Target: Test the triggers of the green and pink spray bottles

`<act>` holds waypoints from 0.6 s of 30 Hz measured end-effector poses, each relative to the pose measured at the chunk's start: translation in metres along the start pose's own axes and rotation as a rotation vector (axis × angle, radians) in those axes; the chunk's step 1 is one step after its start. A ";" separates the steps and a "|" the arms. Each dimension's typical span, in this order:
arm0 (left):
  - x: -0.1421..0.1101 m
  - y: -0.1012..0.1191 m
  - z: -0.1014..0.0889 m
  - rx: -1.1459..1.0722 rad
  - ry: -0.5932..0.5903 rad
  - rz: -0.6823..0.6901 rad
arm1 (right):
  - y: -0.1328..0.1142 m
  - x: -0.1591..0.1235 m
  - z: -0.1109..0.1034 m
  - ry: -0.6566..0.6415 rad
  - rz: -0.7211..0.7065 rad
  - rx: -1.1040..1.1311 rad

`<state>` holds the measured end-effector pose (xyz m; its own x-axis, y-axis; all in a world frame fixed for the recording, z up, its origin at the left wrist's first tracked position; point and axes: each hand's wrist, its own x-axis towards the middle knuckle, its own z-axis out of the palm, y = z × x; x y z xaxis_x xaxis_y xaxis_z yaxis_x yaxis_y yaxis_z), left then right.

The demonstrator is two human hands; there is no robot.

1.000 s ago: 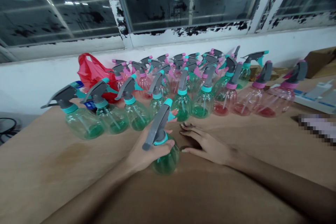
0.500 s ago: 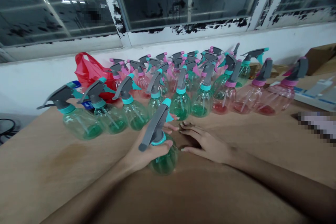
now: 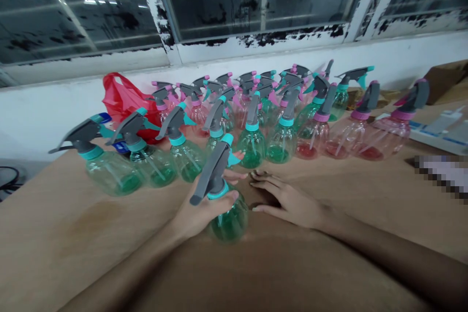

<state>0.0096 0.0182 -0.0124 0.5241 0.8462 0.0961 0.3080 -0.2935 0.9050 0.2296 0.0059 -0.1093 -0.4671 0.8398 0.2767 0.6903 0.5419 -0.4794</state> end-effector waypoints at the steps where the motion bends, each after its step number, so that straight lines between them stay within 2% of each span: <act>1: 0.000 -0.001 0.000 -0.001 -0.005 0.000 | 0.001 0.000 0.000 0.000 -0.003 0.003; 18: -0.002 0.010 0.006 0.028 0.008 0.045 | 0.003 0.001 -0.001 -0.021 -0.033 0.006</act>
<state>0.0165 0.0111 -0.0059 0.5315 0.8354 0.1399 0.3062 -0.3436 0.8878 0.2319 0.0080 -0.1094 -0.5016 0.8203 0.2749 0.6710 0.5695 -0.4748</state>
